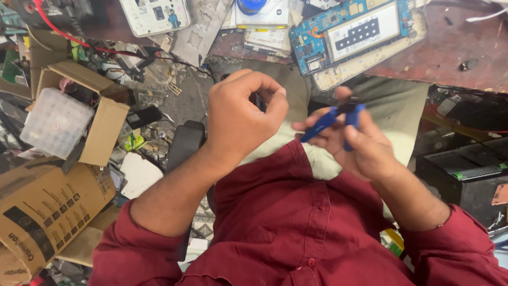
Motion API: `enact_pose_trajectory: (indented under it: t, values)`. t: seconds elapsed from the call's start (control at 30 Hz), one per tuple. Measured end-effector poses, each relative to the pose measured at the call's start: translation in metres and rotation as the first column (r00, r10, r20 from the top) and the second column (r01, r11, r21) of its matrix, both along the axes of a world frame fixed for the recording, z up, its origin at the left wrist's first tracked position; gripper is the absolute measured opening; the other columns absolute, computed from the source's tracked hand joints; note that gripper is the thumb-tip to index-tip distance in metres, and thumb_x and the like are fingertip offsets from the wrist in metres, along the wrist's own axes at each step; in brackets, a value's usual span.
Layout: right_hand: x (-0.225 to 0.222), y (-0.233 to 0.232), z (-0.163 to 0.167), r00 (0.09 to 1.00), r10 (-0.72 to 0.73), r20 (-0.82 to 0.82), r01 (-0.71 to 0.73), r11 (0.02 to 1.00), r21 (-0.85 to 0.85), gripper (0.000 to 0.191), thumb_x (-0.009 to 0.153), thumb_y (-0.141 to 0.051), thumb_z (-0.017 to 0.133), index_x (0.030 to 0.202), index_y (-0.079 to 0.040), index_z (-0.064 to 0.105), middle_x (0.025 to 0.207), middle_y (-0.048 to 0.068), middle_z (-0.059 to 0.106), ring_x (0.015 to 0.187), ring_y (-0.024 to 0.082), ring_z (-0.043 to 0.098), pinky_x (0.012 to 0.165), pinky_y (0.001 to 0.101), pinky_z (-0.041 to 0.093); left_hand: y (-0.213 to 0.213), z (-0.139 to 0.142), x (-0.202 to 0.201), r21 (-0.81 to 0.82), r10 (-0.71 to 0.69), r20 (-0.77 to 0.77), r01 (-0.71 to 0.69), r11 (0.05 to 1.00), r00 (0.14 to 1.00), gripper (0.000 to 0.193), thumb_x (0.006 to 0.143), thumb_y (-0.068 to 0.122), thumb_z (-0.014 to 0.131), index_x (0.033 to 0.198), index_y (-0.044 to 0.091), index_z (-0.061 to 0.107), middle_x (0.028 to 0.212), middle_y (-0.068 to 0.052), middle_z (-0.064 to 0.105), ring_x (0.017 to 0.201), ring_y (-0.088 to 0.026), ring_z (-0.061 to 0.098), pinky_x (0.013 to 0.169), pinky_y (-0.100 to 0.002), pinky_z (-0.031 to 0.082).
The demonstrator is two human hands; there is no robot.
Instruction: The person solders a small wire onto a smartphone motherboard using a soldering iron and solder. They then use wire cutters to trim the wire and apply flux to the joint before soldering again.
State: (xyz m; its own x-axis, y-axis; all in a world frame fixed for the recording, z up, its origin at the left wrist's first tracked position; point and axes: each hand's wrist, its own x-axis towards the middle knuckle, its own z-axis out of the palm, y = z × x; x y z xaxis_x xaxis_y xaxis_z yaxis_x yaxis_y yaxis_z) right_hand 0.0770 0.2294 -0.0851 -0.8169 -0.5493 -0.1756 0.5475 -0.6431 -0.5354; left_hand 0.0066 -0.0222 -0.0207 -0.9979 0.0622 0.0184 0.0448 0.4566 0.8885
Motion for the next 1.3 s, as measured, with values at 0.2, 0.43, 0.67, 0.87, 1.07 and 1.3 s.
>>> enact_pose_trajectory:
  t: [0.2, 0.43, 0.67, 0.87, 1.07, 1.3]
  values:
    - [-0.007, -0.026, -0.003, 0.982, 0.183, -0.047, -0.149, 0.9, 0.41, 0.062, 0.113, -0.031, 0.04, 0.166, -0.003, 0.023, 0.145, 0.017, 0.052, 0.132, 0.031, 0.058, 0.116, 0.0486, 0.045, 0.001, -0.004, 0.0, 0.023, -0.033, -0.075, 0.035, 0.999, 0.997, 0.006, 0.089, 0.005, 0.076, 0.088, 0.005, 0.071, 0.082, -0.005, 0.07, 0.072, -0.015, 0.07, 0.062, -0.028, 0.052]
    - [-0.017, -0.035, 0.001, 0.985, 0.158, -0.064, -0.107, 0.867, 0.487, 0.061, 0.114, -0.031, 0.039, 0.164, 0.001, 0.026, 0.139, 0.011, 0.056, 0.124, 0.022, 0.059, 0.11, 0.0401, 0.048, 0.004, -0.012, -0.002, 0.09, -0.053, -0.139, 0.066, 0.994, 0.989, 0.008, 0.09, 0.003, 0.077, 0.09, 0.003, 0.069, 0.085, -0.005, 0.067, 0.067, -0.013, 0.061, 0.054, -0.025, 0.045]
    - [-0.019, -0.034, -0.001, 0.99, 0.138, -0.038, -0.101, 0.865, 0.492, 0.06, 0.114, -0.032, 0.041, 0.164, 0.001, 0.03, 0.128, 0.009, 0.059, 0.112, 0.018, 0.059, 0.104, 0.0349, 0.049, 0.004, -0.019, -0.003, 0.107, -0.053, -0.166, 0.071, 0.992, 0.985, 0.009, 0.091, 0.001, 0.077, 0.091, 0.004, 0.068, 0.087, -0.005, 0.07, 0.066, -0.012, 0.066, 0.056, -0.025, 0.047]
    - [-0.022, -0.035, -0.003, 0.986, 0.149, -0.073, -0.096, 0.871, 0.481, 0.06, 0.115, -0.032, 0.042, 0.164, 0.001, 0.032, 0.121, 0.008, 0.058, 0.107, 0.016, 0.057, 0.099, 0.0327, 0.05, 0.002, -0.022, -0.004, 0.149, -0.069, -0.14, 0.09, 0.985, 0.988, 0.01, 0.092, 0.0, 0.077, 0.092, 0.003, 0.068, 0.089, -0.006, 0.072, 0.071, -0.013, 0.07, 0.06, -0.024, 0.052]
    - [-0.022, -0.036, -0.003, 0.987, 0.152, -0.057, -0.108, 0.878, 0.466, 0.06, 0.115, -0.033, 0.042, 0.163, 0.002, 0.032, 0.119, 0.008, 0.057, 0.105, 0.015, 0.055, 0.095, 0.0316, 0.05, 0.002, -0.023, -0.004, 0.164, -0.068, -0.117, 0.086, 0.983, 0.991, 0.009, 0.091, 0.0, 0.076, 0.091, 0.003, 0.068, 0.091, -0.006, 0.072, 0.069, -0.011, 0.069, 0.058, -0.023, 0.052]
    - [-0.022, -0.035, -0.005, 0.988, 0.139, -0.073, -0.091, 0.888, 0.451, 0.062, 0.115, -0.035, 0.043, 0.163, 0.002, 0.031, 0.12, 0.008, 0.057, 0.107, 0.016, 0.056, 0.097, 0.0313, 0.05, 0.003, -0.024, -0.003, 0.175, -0.065, -0.119, 0.086, 0.981, 0.991, 0.008, 0.091, 0.0, 0.075, 0.091, 0.004, 0.068, 0.09, -0.005, 0.073, 0.071, -0.011, 0.07, 0.06, -0.023, 0.053]
